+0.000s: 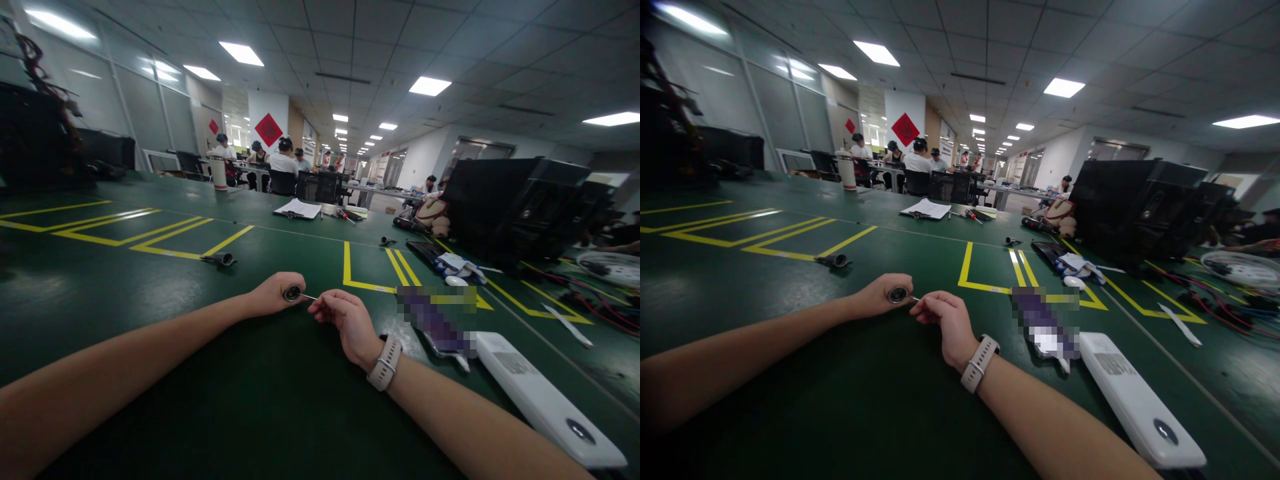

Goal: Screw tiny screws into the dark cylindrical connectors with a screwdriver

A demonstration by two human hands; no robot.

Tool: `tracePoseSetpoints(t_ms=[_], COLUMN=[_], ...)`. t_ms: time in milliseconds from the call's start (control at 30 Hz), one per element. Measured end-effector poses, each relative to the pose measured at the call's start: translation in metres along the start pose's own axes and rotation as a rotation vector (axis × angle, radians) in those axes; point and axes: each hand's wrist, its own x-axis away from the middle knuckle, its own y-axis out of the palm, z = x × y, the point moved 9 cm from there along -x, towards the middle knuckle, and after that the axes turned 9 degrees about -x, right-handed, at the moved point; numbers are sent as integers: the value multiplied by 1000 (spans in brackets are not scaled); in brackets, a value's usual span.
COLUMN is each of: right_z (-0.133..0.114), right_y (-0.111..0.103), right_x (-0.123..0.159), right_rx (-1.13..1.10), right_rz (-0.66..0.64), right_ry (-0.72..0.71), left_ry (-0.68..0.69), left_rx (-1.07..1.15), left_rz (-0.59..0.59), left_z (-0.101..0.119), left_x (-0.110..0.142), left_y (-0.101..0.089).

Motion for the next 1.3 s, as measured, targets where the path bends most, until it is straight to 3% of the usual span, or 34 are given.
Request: tracePoseSetpoints(t_ms=[200,433,700,967,1167,1300], right_z=[-2,-5,0,-2,-5,-2], right_y=[0,4,-1,0,1,6], right_x=[1,3,0,1,2,1], right_rx=[18,240,-6,-61,163,253], right_rz=[24,15,16,33,41,6], right_ry=[-46,-114,-12,0,-116,-96], left_ry=[-41,-63,-68,-73,-102,-78], left_rx=[-16,-72,23,54,-34,-57], left_rz=[26,28,37,26,29,15], left_z=[-4,-4,-8,-10,-10,-5], left_x=[-1,-1,0,0,-1,-1], left_y=[-1,-1,-2,0,0,0])
